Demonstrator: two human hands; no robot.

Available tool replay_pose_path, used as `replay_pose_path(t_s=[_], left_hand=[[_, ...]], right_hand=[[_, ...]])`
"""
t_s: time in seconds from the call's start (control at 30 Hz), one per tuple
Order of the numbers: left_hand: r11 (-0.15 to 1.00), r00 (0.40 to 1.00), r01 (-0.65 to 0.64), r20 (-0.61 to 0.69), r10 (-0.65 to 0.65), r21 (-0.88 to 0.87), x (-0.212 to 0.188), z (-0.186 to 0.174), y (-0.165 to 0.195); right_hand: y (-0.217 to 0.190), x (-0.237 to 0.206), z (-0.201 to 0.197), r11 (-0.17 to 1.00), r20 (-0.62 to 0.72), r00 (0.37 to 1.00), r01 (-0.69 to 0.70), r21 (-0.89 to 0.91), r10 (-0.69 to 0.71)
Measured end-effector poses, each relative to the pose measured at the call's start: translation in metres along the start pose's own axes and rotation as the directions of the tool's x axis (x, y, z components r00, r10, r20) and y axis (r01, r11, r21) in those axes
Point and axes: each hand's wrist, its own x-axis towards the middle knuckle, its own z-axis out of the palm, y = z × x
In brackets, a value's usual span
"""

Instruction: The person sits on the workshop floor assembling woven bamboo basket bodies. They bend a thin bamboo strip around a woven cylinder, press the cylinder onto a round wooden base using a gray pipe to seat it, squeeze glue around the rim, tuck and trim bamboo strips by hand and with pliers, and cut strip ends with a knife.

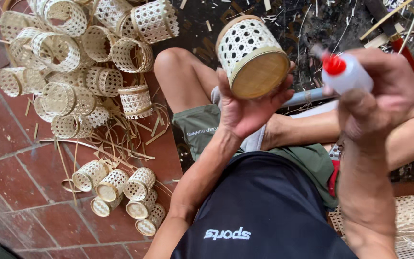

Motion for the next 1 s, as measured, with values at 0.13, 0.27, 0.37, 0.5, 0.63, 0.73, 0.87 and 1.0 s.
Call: replay_pose_path(t_s=[0.13,0.27,0.37,0.5,0.63,0.73,0.87,1.0], left_hand=[[0.979,0.998,0.056,0.034,-0.050,-0.198,0.005,0.010,-0.016],[0.949,0.991,0.130,0.006,-0.134,-0.287,0.003,0.022,-0.039],[0.938,0.976,0.169,-0.081,-0.202,-0.301,0.003,0.025,-0.050],[0.919,0.967,0.216,-0.056,-0.247,-0.330,0.001,0.017,-0.057],[0.905,0.965,0.238,-0.024,-0.263,-0.353,-0.004,0.006,-0.063],[0.909,0.962,0.240,-0.045,-0.270,-0.341,-0.005,0.004,-0.062],[0.952,0.973,0.128,-0.150,-0.175,-0.279,0.003,0.010,-0.044],[0.999,0.984,0.000,-0.177,0.007,0.044,0.004,0.017,-0.023]], right_hand=[[-0.040,0.009,-0.018,0.756,0.289,0.930,0.019,-0.654,0.227],[-0.070,0.018,0.004,0.529,0.496,0.864,0.383,-0.757,0.084],[-0.083,0.031,0.026,0.427,0.586,0.805,0.500,-0.754,0.091],[-0.095,0.043,0.045,0.376,0.625,0.770,0.545,-0.749,0.128],[-0.097,0.049,0.050,0.344,0.667,0.720,0.588,-0.732,0.190],[-0.093,0.049,0.048,0.295,0.677,0.702,0.613,-0.733,0.223],[-0.088,0.048,0.034,0.399,0.656,0.737,0.559,-0.727,0.163],[-0.089,0.042,0.017,0.408,0.531,0.834,0.438,-0.801,0.149]])
